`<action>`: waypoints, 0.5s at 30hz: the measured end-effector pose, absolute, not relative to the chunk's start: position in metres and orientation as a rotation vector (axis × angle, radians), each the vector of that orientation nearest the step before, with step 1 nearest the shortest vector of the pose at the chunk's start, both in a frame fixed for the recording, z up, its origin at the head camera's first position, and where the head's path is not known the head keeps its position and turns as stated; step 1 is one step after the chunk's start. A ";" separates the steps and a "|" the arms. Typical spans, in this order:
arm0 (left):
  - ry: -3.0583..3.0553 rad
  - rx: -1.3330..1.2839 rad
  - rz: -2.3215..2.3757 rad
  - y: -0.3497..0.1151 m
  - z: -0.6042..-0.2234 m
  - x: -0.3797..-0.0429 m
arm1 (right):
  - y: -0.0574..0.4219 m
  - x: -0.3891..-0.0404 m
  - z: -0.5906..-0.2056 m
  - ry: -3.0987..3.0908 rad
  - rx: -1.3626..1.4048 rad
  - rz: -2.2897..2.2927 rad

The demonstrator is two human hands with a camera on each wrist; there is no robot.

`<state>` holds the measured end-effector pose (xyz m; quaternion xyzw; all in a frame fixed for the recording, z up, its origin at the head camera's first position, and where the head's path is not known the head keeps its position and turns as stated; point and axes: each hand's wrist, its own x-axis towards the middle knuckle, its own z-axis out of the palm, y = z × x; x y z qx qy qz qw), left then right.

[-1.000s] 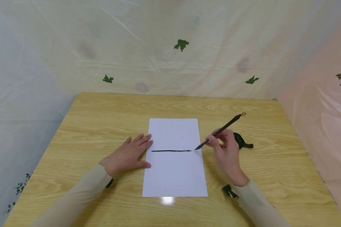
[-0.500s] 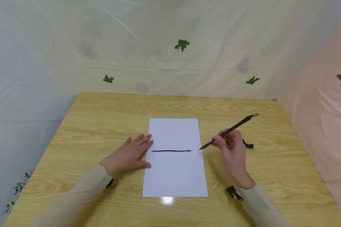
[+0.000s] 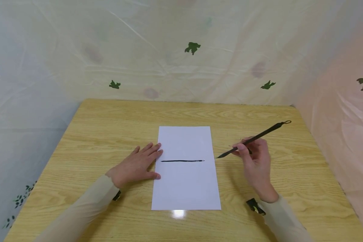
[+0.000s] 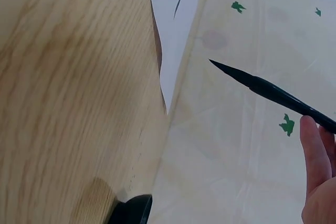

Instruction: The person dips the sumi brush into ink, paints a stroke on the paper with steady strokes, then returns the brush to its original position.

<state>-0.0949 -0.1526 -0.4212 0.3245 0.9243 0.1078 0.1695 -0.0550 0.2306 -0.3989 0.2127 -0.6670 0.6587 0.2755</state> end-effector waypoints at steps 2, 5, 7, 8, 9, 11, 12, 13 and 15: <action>2.626 0.920 0.310 -0.153 -0.421 -0.095 | 0.234 -0.054 -0.398 -1.780 0.555 1.798; 2.625 0.919 0.312 -0.153 -0.421 -0.095 | 0.240 -0.051 -0.395 -1.753 0.536 1.834; 2.625 0.921 0.311 -0.153 -0.421 -0.095 | 0.245 -0.050 -0.393 -1.744 0.521 1.828; 2.625 0.923 0.311 -0.153 -0.421 -0.095 | 0.247 -0.049 -0.392 -1.744 0.514 1.817; 2.625 0.924 0.310 -0.153 -0.421 -0.095 | 0.249 -0.049 -0.391 -1.741 0.506 1.807; 2.626 0.927 0.310 -0.153 -0.421 -0.095 | 0.254 -0.048 -0.389 -1.735 0.487 1.793; 2.627 0.929 0.308 -0.153 -0.421 -0.095 | 0.256 -0.048 -0.388 -1.732 0.479 1.785; 2.628 0.930 0.307 -0.153 -0.421 -0.095 | 0.258 -0.048 -0.387 -1.722 0.475 1.788; 2.630 0.929 0.303 -0.153 -0.421 -0.095 | 0.263 -0.048 -0.386 -1.701 0.470 1.796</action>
